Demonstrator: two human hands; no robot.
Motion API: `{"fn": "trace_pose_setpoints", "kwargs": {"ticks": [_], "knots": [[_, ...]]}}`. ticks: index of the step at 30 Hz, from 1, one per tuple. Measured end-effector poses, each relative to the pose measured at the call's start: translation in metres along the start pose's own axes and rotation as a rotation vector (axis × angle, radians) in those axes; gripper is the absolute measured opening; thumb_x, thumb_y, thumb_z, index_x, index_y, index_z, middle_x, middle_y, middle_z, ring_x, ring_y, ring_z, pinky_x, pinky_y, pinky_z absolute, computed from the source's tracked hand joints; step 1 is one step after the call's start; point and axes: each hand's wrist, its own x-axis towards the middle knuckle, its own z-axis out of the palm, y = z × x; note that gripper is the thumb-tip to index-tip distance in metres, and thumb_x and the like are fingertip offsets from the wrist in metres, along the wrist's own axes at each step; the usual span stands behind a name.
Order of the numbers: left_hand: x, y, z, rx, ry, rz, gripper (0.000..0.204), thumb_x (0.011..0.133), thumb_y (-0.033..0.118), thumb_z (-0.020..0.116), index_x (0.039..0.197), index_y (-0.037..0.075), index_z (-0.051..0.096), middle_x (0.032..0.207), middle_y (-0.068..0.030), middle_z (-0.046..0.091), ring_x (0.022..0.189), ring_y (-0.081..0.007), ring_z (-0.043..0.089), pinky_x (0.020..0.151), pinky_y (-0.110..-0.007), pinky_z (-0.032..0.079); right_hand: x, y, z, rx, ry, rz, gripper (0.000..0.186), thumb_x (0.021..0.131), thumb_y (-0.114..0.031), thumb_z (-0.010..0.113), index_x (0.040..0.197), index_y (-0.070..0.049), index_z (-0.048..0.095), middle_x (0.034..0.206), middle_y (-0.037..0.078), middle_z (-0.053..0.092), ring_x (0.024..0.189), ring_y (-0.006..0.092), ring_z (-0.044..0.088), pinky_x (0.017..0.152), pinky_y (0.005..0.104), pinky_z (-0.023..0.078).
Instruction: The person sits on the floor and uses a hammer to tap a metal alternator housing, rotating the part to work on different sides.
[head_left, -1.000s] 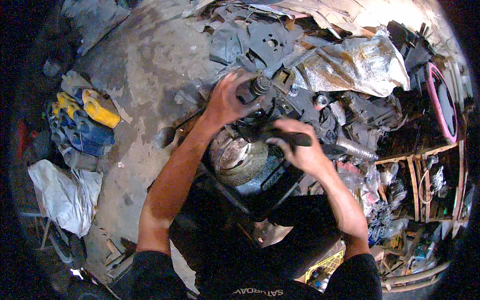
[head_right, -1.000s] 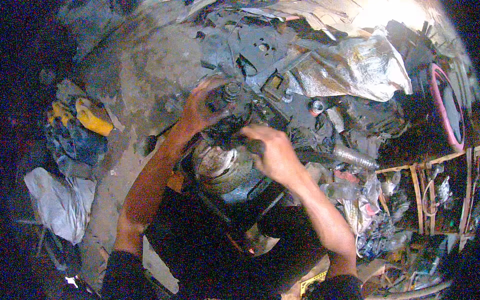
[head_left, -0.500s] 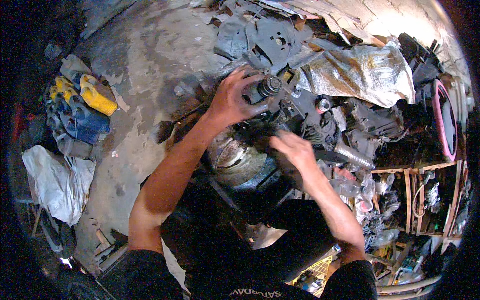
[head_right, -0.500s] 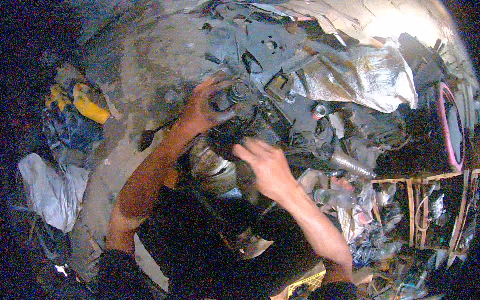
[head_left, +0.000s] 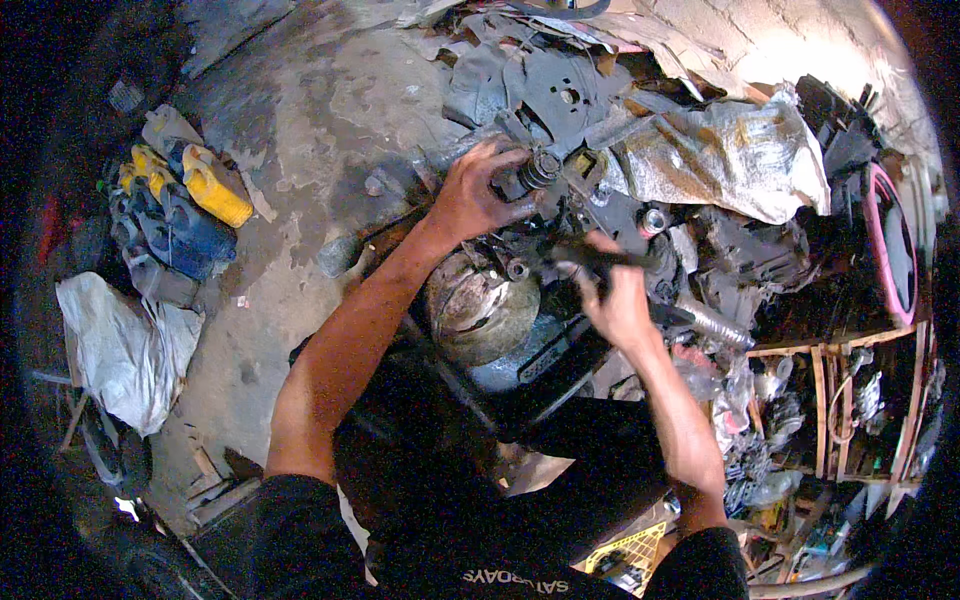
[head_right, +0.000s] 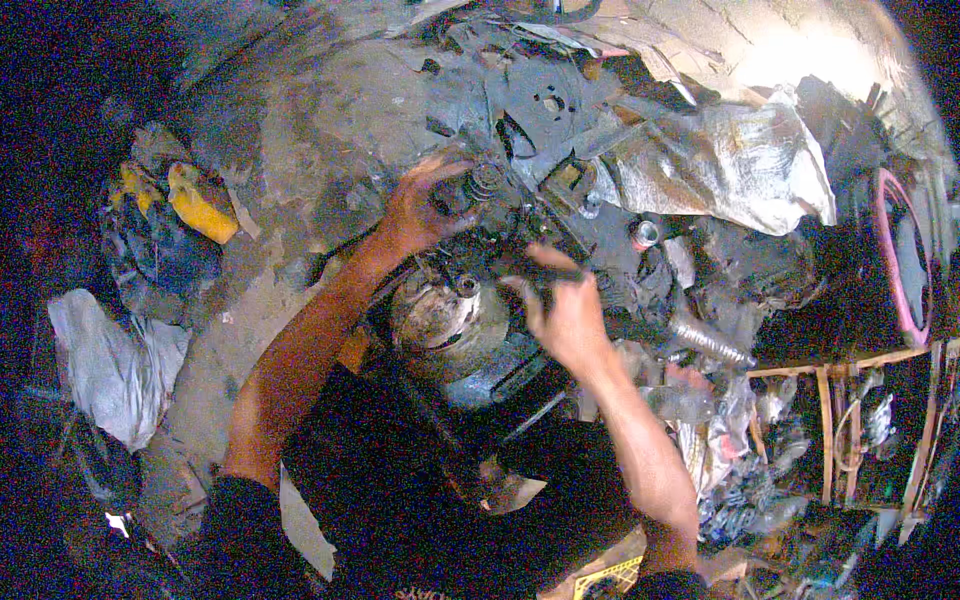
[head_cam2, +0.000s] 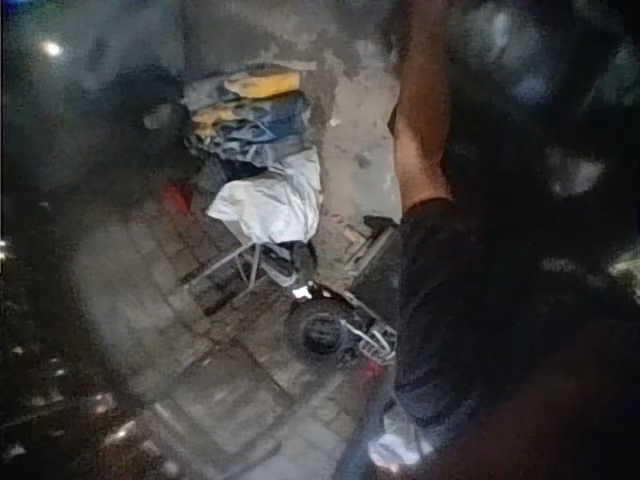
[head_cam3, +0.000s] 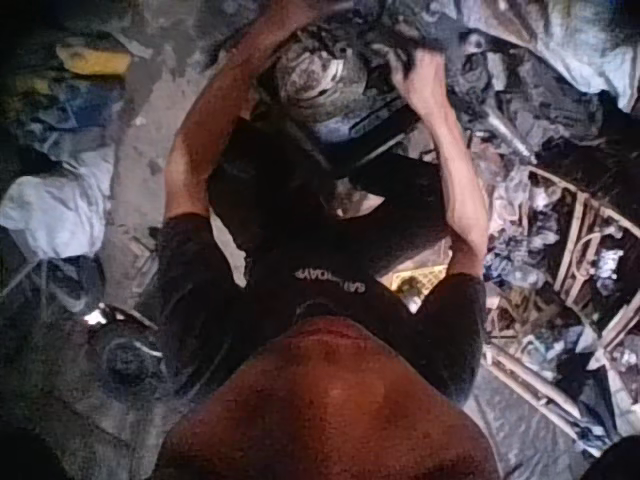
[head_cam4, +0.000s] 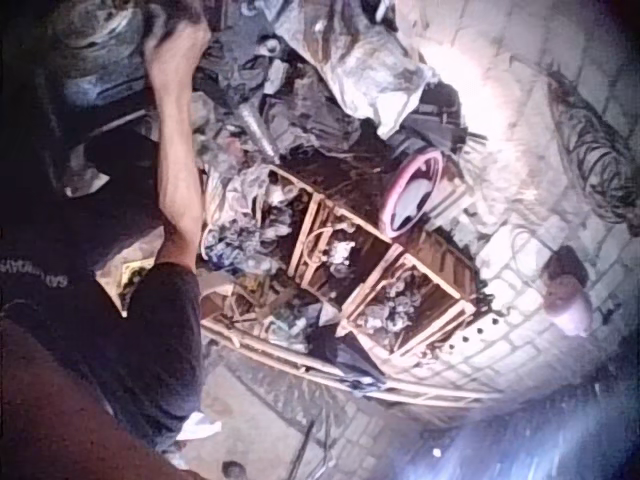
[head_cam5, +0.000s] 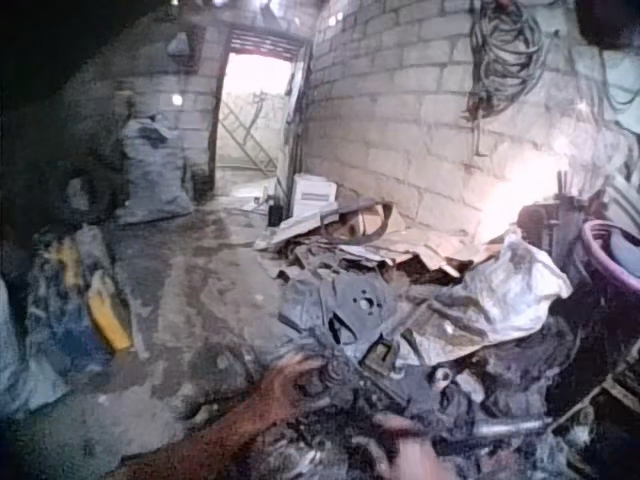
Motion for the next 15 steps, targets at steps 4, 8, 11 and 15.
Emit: {"fn": "trace_pose_setpoints", "kwargs": {"ticks": [4,8,11,15], "knots": [[-0.001,-0.003,0.005,-0.054,0.020,0.045,0.048,0.062,0.025,0.084,0.100,0.001,0.065,0.093,-0.0185,0.061,0.090,-0.0350,0.061,0.081,-0.040,0.049,-0.004,-0.002,0.005,0.005,0.024,-0.120,0.041,0.068,-0.002,0.071,0.108,0.001,0.062,0.110,0.021,0.063,0.105,0.0346,0.061,0.096,0.0391,0.046],[-0.003,-0.003,0.002,-0.016,0.050,0.047,0.047,0.062,0.023,0.083,0.100,0.001,0.065,0.092,-0.0185,0.061,0.088,-0.0347,0.060,0.079,-0.040,0.049,-0.010,0.027,-0.009,-0.070,0.066,-0.051,0.039,0.073,-0.002,0.066,0.112,-0.001,0.060,0.111,0.020,0.063,0.106,0.0358,0.060,0.095,0.0403,0.047],[0.001,-0.003,0.007,-0.089,0.023,0.031,0.047,0.062,0.023,0.083,0.100,0.001,0.065,0.092,-0.0181,0.061,0.087,-0.0346,0.060,0.078,-0.040,0.050,-0.010,-0.006,-0.001,-0.045,-0.138,-0.185,0.042,0.071,0.001,0.066,0.113,-0.001,0.060,0.115,0.020,0.061,0.112,0.0349,0.057,0.098,0.0396,0.044],[0.000,0.002,0.000,-0.055,0.033,0.036,0.047,0.062,0.023,0.083,0.100,0.003,0.064,0.092,-0.0174,0.061,0.085,-0.0348,0.060,0.077,-0.041,0.049,0.007,-0.008,-0.011,-0.171,-0.022,-0.048,0.038,0.078,-0.008,0.067,0.113,0.003,0.058,0.109,0.025,0.062,0.101,0.0400,0.060,0.091,0.0421,0.048]]}}
